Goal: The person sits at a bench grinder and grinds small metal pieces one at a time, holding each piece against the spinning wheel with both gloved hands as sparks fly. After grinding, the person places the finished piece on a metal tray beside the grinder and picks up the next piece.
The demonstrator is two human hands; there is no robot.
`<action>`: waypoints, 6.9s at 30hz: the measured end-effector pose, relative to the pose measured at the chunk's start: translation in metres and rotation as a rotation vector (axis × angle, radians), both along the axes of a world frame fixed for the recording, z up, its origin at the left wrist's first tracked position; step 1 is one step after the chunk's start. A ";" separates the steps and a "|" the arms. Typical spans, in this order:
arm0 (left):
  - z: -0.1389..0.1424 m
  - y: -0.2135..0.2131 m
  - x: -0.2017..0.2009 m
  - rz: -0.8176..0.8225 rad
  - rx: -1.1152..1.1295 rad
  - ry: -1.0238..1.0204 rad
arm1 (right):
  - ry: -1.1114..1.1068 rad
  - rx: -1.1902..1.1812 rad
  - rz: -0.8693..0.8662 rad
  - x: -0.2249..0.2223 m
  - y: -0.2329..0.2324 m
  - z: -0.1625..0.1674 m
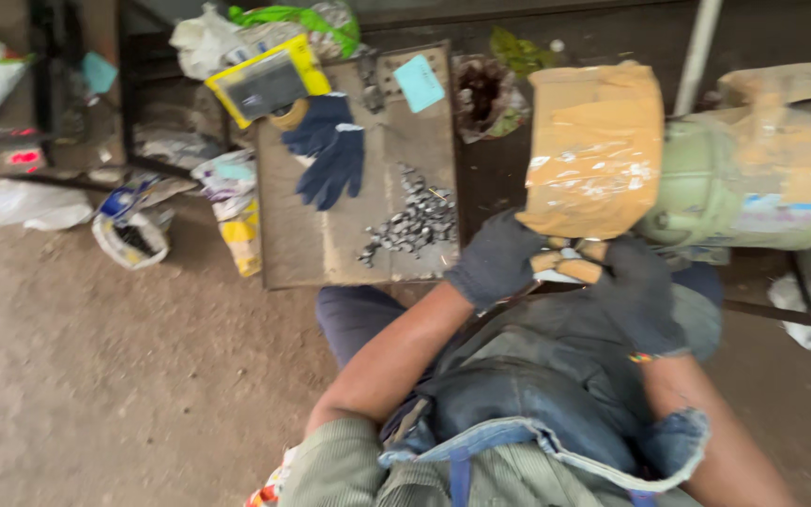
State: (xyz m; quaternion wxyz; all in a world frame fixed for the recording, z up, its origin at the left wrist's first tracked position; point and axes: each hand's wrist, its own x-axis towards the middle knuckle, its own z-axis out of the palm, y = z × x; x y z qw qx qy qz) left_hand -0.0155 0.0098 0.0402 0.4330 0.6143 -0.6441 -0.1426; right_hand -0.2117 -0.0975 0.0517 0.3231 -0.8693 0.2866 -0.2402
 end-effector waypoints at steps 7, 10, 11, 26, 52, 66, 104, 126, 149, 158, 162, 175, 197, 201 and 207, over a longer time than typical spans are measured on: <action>-0.004 0.065 -0.027 -0.034 -0.038 -0.288 | 0.172 -0.044 0.170 -0.035 0.042 -0.003; -0.033 0.090 -0.001 0.164 0.186 -0.126 | 0.236 -0.005 0.185 -0.029 0.054 -0.017; -0.043 0.096 0.013 0.451 0.348 -0.016 | 0.246 0.025 0.161 -0.026 0.056 -0.020; 0.015 0.093 -0.004 -0.013 -0.102 -0.355 | 0.068 1.020 -0.024 -0.002 0.064 0.043; 0.008 0.010 -0.006 0.088 0.165 0.022 | 0.277 0.565 -0.218 0.006 0.017 0.060; -0.013 -0.009 0.006 -0.067 0.143 0.035 | 0.044 -0.005 0.037 0.002 0.002 0.014; 0.022 0.076 -0.056 0.081 0.195 1.596 | 0.081 -0.011 0.364 0.005 0.062 0.063; -0.017 -0.010 0.012 -0.077 0.119 0.001 | 0.042 -0.003 0.027 0.003 0.000 0.010; -0.062 0.092 0.087 0.942 0.570 -0.274 | 0.431 0.106 0.200 -0.018 0.047 -0.048; -0.066 0.111 0.091 0.928 0.553 0.144 | 0.282 0.309 0.126 -0.006 0.060 0.010; -0.065 0.115 0.045 0.919 0.435 0.781 | 0.274 0.262 0.148 0.004 0.070 0.033; 0.016 0.026 -0.026 0.268 0.031 0.044 | 0.149 0.037 -0.067 -0.008 0.027 0.029; -0.011 0.015 -0.012 0.127 -0.074 -0.082 | 0.096 -0.054 -0.042 -0.002 0.010 -0.001; -0.018 0.055 -0.029 0.045 -0.123 -0.270 | 0.111 -0.110 0.106 -0.032 0.038 -0.005; -0.047 0.098 0.015 0.572 0.237 -0.065 | 0.245 0.043 0.140 -0.020 0.055 -0.027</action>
